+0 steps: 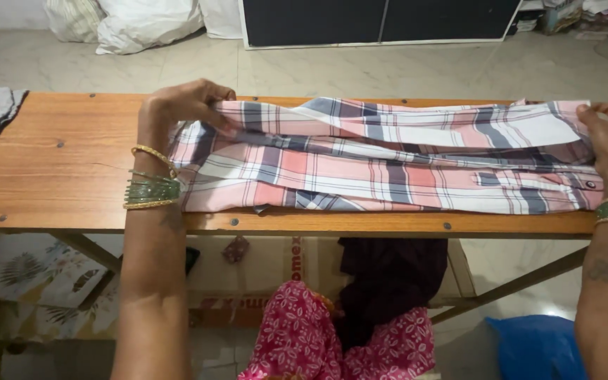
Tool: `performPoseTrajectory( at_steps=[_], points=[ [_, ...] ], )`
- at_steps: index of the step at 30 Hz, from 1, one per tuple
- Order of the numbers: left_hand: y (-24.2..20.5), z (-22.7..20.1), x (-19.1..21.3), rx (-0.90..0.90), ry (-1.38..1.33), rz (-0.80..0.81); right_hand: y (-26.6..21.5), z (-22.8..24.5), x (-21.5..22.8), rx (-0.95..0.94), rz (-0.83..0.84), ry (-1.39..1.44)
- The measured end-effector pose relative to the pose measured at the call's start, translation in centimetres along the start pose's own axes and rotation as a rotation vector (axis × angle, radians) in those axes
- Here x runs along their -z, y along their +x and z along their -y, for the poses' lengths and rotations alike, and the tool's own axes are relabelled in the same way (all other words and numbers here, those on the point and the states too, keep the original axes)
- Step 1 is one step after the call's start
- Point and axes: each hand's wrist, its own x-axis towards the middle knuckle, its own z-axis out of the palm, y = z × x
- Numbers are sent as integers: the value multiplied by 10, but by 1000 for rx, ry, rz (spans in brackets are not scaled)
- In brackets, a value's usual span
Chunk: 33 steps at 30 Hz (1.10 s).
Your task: The person lays a plaid shirt flat on a wooden table, folds the sleeves and sides inward, then folds it into a compact rectangle and fastens its buttons. They set the folded shirt aside, spread out a dark purple shirt, fold it the same way, and begin fastening its buttons.
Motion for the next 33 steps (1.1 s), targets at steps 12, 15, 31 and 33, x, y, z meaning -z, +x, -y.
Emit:
performPoseTrajectory(
  at_steps=[12, 15, 31, 33],
  points=[
    [-45, 2, -64, -212, 624, -288, -27, 32, -6, 68, -50, -290],
    [-50, -14, -42, -156, 438, -198, -20, 32, 7, 92, -13, -361],
    [59, -145, -147, -118, 365, -59, -133, 206, -198, 7, 645, -900],
    [42, -134, -135, -52, 339, -75, -130, 206, -171, -60, 574, -936]
  ],
)
